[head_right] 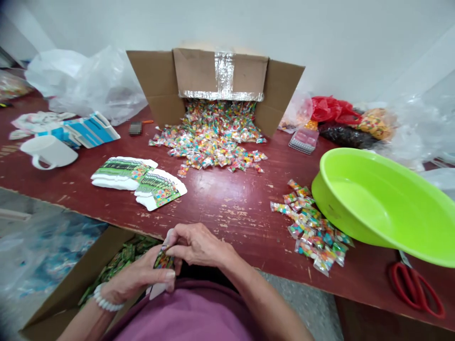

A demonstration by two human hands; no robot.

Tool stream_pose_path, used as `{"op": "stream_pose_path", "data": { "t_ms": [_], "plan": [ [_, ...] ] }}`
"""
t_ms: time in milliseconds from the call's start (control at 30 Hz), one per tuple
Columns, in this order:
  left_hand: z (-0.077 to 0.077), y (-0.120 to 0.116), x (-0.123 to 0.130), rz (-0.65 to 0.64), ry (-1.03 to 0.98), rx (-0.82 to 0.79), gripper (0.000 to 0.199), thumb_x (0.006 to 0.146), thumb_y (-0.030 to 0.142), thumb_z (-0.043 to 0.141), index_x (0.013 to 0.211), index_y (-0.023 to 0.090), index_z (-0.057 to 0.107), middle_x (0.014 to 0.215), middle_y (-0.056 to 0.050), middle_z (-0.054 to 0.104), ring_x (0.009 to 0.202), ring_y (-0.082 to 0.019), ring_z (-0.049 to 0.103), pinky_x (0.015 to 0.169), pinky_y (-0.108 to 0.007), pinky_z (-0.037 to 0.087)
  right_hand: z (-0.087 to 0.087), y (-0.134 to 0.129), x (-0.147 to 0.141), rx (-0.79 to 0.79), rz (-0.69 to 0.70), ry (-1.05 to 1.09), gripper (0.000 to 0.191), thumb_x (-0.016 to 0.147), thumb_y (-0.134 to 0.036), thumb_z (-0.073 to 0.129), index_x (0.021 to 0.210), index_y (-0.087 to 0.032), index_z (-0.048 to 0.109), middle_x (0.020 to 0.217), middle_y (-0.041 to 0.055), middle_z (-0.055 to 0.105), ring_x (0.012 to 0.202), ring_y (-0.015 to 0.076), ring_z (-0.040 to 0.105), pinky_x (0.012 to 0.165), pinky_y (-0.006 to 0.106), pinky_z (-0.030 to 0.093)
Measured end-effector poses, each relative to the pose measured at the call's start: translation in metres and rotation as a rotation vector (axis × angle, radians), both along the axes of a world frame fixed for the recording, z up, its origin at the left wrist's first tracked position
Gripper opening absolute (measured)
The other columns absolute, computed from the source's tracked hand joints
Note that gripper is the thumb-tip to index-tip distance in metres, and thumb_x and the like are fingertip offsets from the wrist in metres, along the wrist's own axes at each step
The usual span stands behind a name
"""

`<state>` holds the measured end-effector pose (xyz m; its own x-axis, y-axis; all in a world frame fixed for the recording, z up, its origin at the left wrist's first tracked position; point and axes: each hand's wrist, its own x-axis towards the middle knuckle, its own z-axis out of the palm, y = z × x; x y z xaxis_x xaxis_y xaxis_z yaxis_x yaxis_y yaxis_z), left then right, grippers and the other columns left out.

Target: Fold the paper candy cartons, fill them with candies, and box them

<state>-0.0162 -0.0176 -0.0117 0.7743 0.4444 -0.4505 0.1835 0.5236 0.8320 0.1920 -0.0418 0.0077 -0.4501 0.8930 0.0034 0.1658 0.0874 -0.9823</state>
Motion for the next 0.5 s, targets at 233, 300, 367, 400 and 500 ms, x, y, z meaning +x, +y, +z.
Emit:
{"op": "stream_pose_path", "data": {
  "t_ms": [233, 300, 367, 400, 500],
  "plan": [
    [0.011, -0.006, 0.014, -0.065, -0.017, -0.075, 0.032, 0.068, 0.038, 0.081, 0.079, 0.014, 0.063, 0.060, -0.003, 0.064, 0.049, -0.013, 0.059, 0.047, -0.021, 0.039, 0.003, 0.003, 0.013, -0.047, 0.052, 0.041, 0.028, 0.079, -0.023, 0.074, 0.097, -0.022, 0.053, 0.080, -0.0032, 0.064, 0.068, 0.0118, 0.060, 0.063, 0.022, 0.047],
    [0.015, -0.007, 0.016, -0.056, -0.032, -0.091, 0.031, 0.070, 0.039, 0.080, 0.074, 0.013, 0.063, 0.055, -0.002, 0.062, 0.043, -0.012, 0.056, 0.042, -0.020, 0.036, 0.000, 0.002, 0.012, -0.168, 0.034, 0.192, 0.032, 0.078, -0.030, 0.076, 0.097, -0.022, 0.051, 0.078, -0.0033, 0.063, 0.065, 0.0113, 0.059, 0.059, 0.022, 0.046],
    [0.017, -0.007, 0.017, 0.020, -0.029, -0.080, 0.032, 0.071, 0.039, 0.080, 0.077, 0.012, 0.064, 0.059, -0.003, 0.063, 0.041, -0.011, 0.057, 0.041, -0.020, 0.037, -0.003, 0.001, 0.008, -0.196, -0.112, 0.267, 0.039, 0.076, -0.032, 0.079, 0.100, -0.022, 0.050, 0.080, -0.0036, 0.063, 0.059, 0.0090, 0.055, 0.054, 0.020, 0.043],
    [0.017, -0.007, 0.017, 0.081, -0.014, -0.063, 0.033, 0.071, 0.040, 0.080, 0.080, 0.012, 0.065, 0.063, -0.004, 0.065, 0.043, -0.012, 0.059, 0.042, -0.020, 0.040, -0.006, 0.000, 0.006, -0.179, -0.211, 0.258, 0.043, 0.074, -0.031, 0.080, 0.104, -0.023, 0.051, 0.082, -0.0038, 0.063, 0.056, 0.0075, 0.051, 0.052, 0.019, 0.040],
    [0.013, -0.006, 0.020, 0.267, 0.021, -0.014, 0.038, 0.073, 0.041, 0.080, 0.092, 0.012, 0.065, 0.075, -0.006, 0.069, 0.049, -0.015, 0.064, 0.048, -0.024, 0.048, -0.012, -0.004, -0.004, -0.176, -0.329, 0.208, 0.038, 0.079, -0.033, 0.075, 0.110, -0.022, 0.057, 0.077, -0.0048, 0.061, 0.049, 0.0060, 0.045, 0.049, 0.020, 0.036]
  ]
}}
